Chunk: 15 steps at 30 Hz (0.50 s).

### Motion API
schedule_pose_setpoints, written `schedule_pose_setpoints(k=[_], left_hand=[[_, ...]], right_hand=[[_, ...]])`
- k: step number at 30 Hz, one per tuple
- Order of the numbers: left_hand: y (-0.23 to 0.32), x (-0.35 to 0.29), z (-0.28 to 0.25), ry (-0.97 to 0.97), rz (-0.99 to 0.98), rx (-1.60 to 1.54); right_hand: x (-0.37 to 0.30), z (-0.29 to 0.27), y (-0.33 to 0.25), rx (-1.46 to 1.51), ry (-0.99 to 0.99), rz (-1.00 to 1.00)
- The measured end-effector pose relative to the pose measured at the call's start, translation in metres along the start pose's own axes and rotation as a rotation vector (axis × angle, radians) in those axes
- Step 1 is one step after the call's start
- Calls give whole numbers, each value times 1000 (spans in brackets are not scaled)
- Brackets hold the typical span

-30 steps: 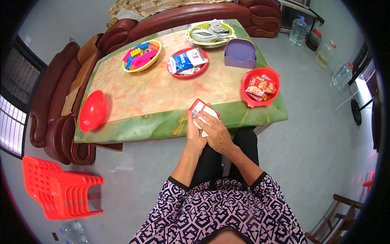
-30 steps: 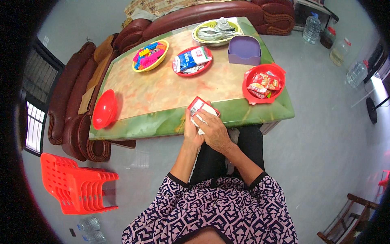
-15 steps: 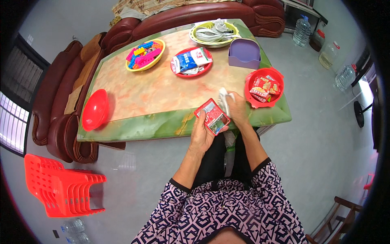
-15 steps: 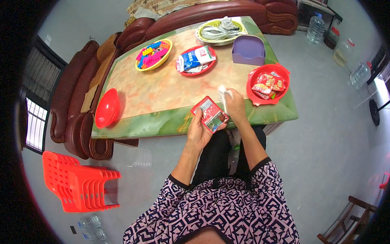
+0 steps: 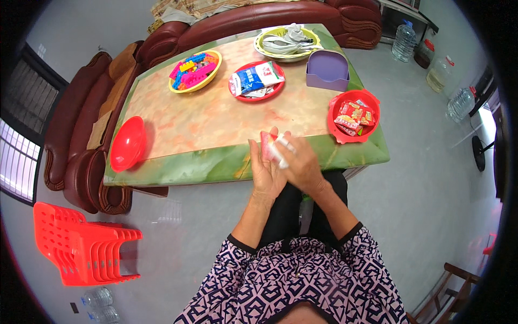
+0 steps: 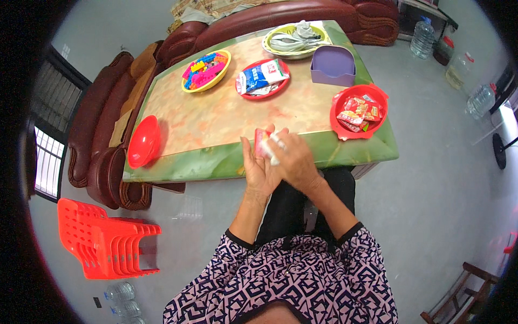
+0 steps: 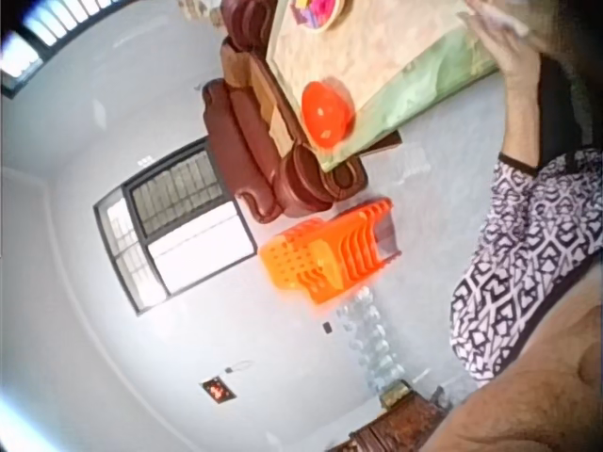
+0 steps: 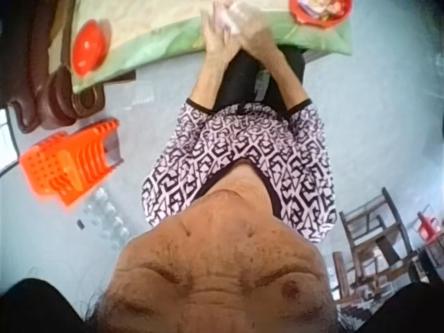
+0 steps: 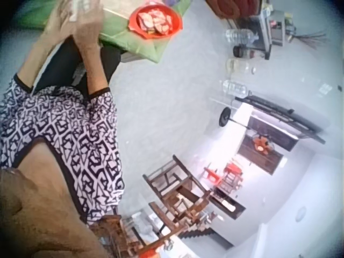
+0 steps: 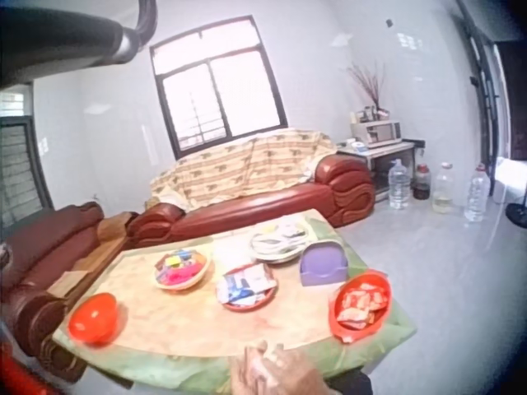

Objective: The person sits on the floor and wipes a table surface with a white cloth. They handle various items on the table, including small red packets, a blue and white package, and a purple plastic container, wiping each item individually before placing them back on the table.

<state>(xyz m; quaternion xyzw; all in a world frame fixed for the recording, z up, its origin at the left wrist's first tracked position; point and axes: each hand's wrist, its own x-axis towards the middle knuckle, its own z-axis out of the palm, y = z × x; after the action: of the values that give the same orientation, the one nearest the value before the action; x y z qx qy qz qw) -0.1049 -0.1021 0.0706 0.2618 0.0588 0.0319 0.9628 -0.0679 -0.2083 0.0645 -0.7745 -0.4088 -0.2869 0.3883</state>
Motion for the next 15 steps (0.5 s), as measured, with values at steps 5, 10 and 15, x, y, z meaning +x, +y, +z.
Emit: schedule_pose_setpoints(k=[5, 10, 15], left_hand=[[8, -12, 5, -166, 35, -32], [-2, -9, 2, -8, 62, -40], [4, -5, -5, -51, 10, -136]], right_hand=[[-5, -6, -22, 128, -104, 37], [15, 6, -6, -16, 29, 129], [24, 14, -15, 23, -15, 186]])
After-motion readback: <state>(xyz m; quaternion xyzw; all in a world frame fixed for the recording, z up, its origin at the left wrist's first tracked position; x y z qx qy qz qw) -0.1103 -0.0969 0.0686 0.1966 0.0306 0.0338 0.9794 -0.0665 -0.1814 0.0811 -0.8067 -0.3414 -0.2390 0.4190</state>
